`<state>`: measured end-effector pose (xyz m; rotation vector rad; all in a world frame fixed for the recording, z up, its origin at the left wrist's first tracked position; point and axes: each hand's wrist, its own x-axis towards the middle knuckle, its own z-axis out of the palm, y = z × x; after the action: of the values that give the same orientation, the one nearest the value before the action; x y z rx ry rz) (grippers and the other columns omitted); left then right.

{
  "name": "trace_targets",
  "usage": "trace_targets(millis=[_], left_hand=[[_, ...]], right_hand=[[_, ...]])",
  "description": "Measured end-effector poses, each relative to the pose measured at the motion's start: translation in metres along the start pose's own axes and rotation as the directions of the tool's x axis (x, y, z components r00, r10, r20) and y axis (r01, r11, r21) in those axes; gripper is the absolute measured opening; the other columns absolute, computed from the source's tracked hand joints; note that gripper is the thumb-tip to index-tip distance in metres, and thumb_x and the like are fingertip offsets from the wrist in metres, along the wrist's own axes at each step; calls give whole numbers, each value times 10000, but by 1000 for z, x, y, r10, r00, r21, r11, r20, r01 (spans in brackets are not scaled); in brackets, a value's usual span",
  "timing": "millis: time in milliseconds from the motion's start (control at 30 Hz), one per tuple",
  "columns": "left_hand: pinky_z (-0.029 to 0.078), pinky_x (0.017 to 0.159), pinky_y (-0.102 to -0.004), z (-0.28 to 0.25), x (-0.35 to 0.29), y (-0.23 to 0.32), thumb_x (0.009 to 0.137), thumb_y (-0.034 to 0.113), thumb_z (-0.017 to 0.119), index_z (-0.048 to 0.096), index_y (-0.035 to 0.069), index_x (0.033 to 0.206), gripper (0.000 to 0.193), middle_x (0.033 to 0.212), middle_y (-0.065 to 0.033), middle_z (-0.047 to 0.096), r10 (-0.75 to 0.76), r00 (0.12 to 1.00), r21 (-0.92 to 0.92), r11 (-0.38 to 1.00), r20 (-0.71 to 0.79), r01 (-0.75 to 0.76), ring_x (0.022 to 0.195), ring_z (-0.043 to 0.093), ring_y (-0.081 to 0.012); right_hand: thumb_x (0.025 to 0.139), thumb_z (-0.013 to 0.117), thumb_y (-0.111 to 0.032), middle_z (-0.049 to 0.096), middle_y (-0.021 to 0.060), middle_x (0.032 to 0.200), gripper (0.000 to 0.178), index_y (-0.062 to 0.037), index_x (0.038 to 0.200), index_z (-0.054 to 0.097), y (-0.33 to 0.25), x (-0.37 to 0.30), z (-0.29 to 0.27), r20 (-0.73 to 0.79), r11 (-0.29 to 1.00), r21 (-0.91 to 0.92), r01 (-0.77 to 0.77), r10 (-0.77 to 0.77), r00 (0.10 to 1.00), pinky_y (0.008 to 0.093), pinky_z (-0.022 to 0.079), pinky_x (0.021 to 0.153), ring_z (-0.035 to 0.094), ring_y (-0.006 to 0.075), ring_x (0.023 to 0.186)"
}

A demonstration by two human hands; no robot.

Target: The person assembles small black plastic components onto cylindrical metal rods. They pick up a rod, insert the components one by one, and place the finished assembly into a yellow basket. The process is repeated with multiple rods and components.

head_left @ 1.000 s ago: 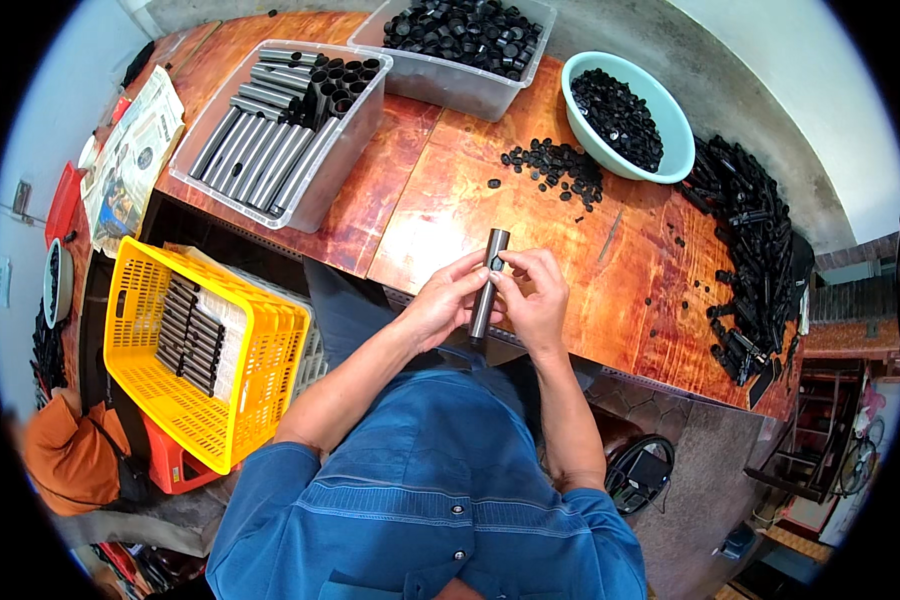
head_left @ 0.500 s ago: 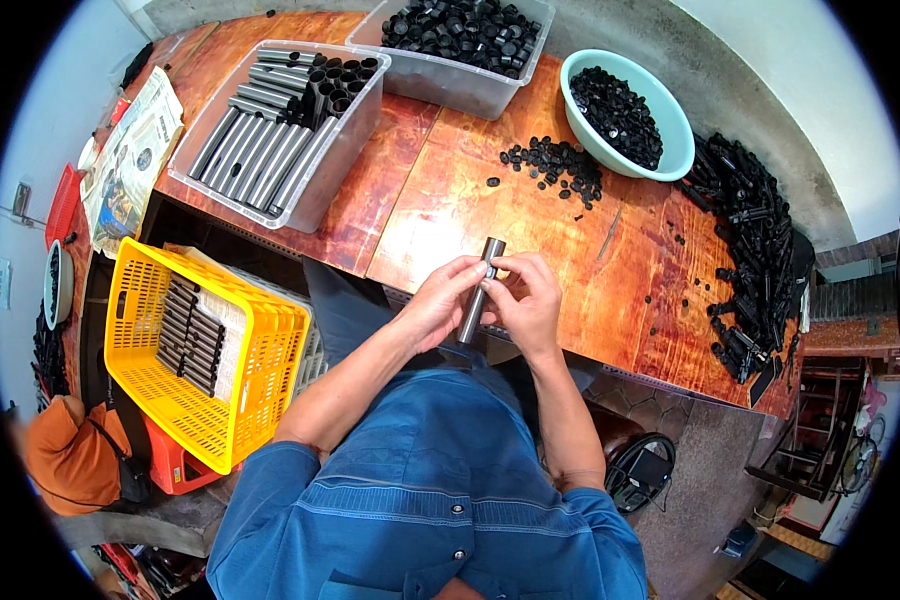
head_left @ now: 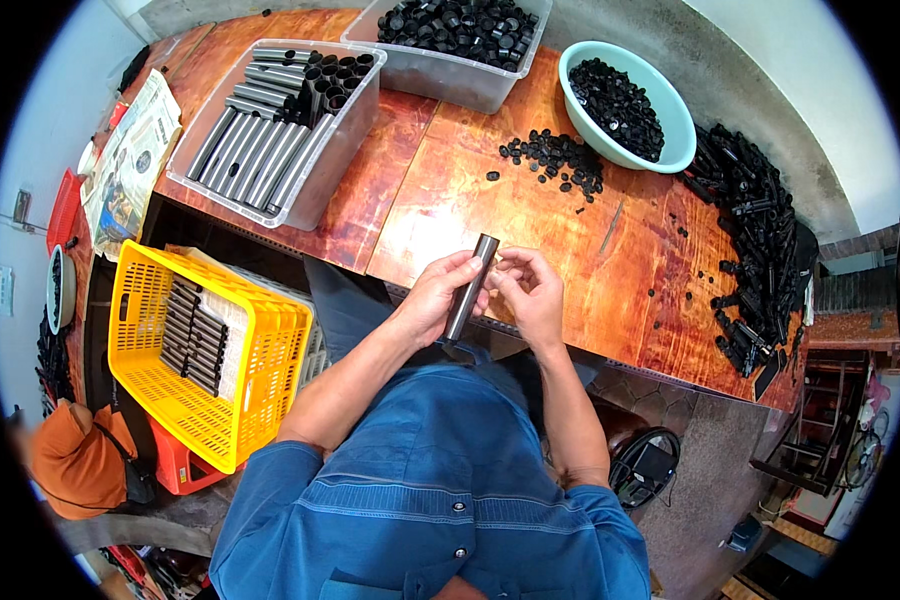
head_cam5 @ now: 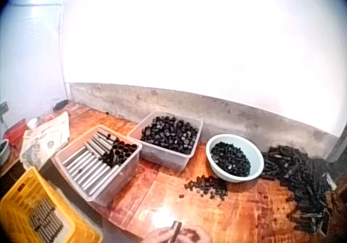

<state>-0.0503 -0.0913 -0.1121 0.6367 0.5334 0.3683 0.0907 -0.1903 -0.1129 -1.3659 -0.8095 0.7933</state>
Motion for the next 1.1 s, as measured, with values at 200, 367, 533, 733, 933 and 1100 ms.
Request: trace_targets(millis=[200, 367, 533, 733, 933, 1100], left_hand=[[570, 598, -238, -12, 4, -12, 1065, 238, 627, 654, 14, 1172, 250, 874, -52, 692, 34, 999, 105, 994, 27, -37, 664, 666, -112], [563, 612, -246, -14, 5, -11, 1063, 221, 626, 664, -10, 1202, 273, 859, -48, 696, 89, 995, 381, 920, 37, -96, 662, 658, -97], [568, 684, -255, -13, 8, -2, 1070, 186, 607, 592, -18, 1347, 344, 1035, -73, 713, 60, 992, 424, 900, 112, -103, 739, 665, -109], [564, 710, -238, 3, -2, 4, 1041, 133, 650, 583, -10, 1398, 390, 1038, -59, 713, 118, 992, 258, 958, 38, -124, 778, 652, -93], [536, 633, -257, -22, -19, -1, 1096, 239, 551, 645, -13, 1190, 284, 910, -61, 690, 195, 979, 417, 896, -61, -153, 700, 640, -104], [516, 573, -244, -44, -72, 8, 1134, 317, 473, 644, 29, 1095, 337, 929, -43, 700, 312, 940, 397, 887, -137, -237, 668, 632, -89]], right_hand=[[964, 717, -22, 664, 26, 960, 248, 20, 1200, 656, 7, 3, -7, -43, 998, 67, -20, 23, 999, 230, 527, 734, 631, 70, 820], [986, 689, -30, 652, 16, 976, 248, 17, 1226, 641, 0, 13, -14, -65, 998, 61, -20, 24, 998, 210, 502, 720, 608, 56, 803], [995, 686, -47, 671, 15, 955, 200, 19, 1182, 662, -7, 18, -21, -20, 999, 18, -41, 42, 999, 207, 499, 700, 605, 51, 789], [991, 688, -52, 697, 20, 941, 170, 17, 1147, 686, 9, 17, -25, -64, 997, 37, -71, 73, 995, 216, 505, 693, 614, 57, 770], [980, 697, -104, 716, 45, 965, 161, 19, 1077, 735, 52, 15, -36, -93, 958, -283, -51, 25, 995, 259, 524, 782, 636, 106, 869], [1003, 669, -78, 696, 56, 962, 116, 28, 1031, 706, 58, 8, -36, -27, 886, -446, 125, -153, 988, 279, 531, 793, 632, 131, 875]])
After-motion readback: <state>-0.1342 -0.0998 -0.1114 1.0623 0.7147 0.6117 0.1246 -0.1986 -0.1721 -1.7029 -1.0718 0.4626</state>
